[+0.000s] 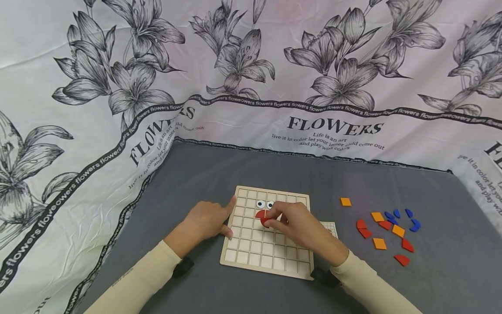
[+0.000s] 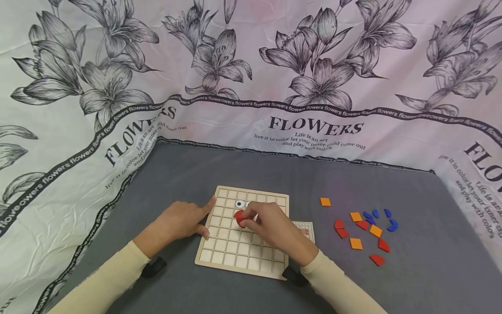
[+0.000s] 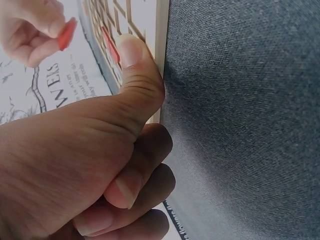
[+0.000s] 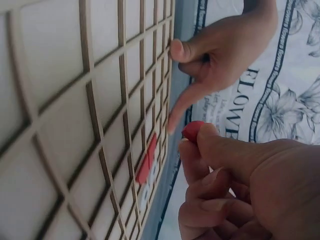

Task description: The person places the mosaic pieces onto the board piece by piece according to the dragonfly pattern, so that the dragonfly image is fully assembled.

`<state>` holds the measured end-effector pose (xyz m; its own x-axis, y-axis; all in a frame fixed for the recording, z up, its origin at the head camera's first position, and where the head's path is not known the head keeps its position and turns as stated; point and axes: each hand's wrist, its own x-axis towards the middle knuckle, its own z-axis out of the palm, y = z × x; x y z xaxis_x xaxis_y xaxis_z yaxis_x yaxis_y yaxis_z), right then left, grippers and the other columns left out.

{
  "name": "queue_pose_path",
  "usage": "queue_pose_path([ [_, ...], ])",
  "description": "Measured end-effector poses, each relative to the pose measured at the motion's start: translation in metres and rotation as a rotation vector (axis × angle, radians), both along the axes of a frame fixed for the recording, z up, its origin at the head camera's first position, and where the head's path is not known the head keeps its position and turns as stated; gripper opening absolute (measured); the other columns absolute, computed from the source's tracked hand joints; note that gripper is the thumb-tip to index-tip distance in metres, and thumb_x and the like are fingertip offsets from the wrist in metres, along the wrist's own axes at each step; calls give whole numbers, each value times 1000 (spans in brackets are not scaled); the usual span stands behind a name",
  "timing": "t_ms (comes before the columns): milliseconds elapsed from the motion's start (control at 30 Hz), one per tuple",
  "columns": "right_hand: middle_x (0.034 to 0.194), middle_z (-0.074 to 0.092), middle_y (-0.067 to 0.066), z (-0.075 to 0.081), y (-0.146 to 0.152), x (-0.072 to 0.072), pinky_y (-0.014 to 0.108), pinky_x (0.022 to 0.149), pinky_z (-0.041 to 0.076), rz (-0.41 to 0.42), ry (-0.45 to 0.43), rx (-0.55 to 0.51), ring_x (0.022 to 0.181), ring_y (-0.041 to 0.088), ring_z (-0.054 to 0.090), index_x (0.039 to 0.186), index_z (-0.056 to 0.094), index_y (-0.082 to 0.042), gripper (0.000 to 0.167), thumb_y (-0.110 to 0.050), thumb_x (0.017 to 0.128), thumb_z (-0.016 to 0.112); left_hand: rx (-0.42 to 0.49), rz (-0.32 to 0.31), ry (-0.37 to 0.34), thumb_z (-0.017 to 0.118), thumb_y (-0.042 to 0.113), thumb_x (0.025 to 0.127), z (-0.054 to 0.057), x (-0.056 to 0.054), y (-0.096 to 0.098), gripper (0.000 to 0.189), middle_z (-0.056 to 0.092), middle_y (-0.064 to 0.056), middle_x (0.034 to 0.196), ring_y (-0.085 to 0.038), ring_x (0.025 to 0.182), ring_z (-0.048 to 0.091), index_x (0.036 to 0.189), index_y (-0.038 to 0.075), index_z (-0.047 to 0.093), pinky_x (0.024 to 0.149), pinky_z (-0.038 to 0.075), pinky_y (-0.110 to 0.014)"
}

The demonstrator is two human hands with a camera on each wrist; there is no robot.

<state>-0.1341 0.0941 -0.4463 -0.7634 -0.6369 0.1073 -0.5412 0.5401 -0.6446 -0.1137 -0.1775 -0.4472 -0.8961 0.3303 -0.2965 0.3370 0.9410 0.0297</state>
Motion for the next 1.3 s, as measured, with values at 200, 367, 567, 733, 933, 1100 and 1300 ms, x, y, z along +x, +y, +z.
queue_pose_path([
  [200, 89, 73, -12, -8, -14, 0, 24, 58, 46, -13, -6, -15, 62, 4, 54, 97, 72, -20, 10, -22, 95, 82, 2, 1, -2, 79, 60, 81, 1, 1, -1, 108, 76, -10, 90, -32, 94, 73, 166, 10, 36, 86, 55, -48],
  [367, 85, 70, -13, -13, -20, 0, 24, 63, 48, -32, 22, -3, 67, 5, 54, 97, 73, -21, 10, -20, 94, 83, 2, -3, 6, 79, 60, 81, 1, 0, 0, 107, 75, -10, 89, -32, 91, 73, 166, 10, 37, 83, 55, -47],
  [567, 90, 74, -11, -16, -24, 0, 24, 67, 50, -51, 38, 41, 71, 2, 57, 94, 73, -18, 11, -19, 94, 84, -1, -8, 10, 79, 59, 81, 2, 2, 1, 106, 75, -10, 90, -32, 91, 73, 165, 9, 38, 85, 55, -47],
  [733, 97, 75, -12, -17, -26, 0, 26, 74, 54, -70, 60, 74, 81, -1, 63, 95, 74, -20, 11, -21, 93, 84, 1, -12, 19, 79, 58, 81, 2, 2, 0, 106, 75, -10, 88, -32, 89, 73, 165, 9, 38, 87, 55, -47],
  [933, 93, 74, -13, -16, -28, 1, 29, 74, 53, -99, 81, 137, 78, 1, 63, 96, 73, -21, 13, -26, 93, 85, -1, -6, 12, 79, 58, 81, 2, 2, -1, 106, 74, -10, 86, -31, 87, 73, 165, 10, 37, 88, 54, -47],
  [1100, 82, 69, -14, -16, -28, 1, 28, 63, 49, -125, 143, 224, 68, 2, 57, 98, 75, -23, 16, -33, 92, 86, -12, -11, 7, 77, 60, 82, 3, 1, 1, 106, 73, -9, 83, -30, 87, 73, 166, 10, 36, 87, 54, -46],
  [1300, 70, 59, -15, -13, -25, 4, 29, 54, 44, -133, 178, 277, 59, 4, 50, 101, 77, -22, 19, -37, 92, 85, -20, -2, -1, 77, 60, 82, 3, 1, 1, 107, 71, -7, 80, -30, 86, 72, 166, 10, 35, 87, 54, -46],
])
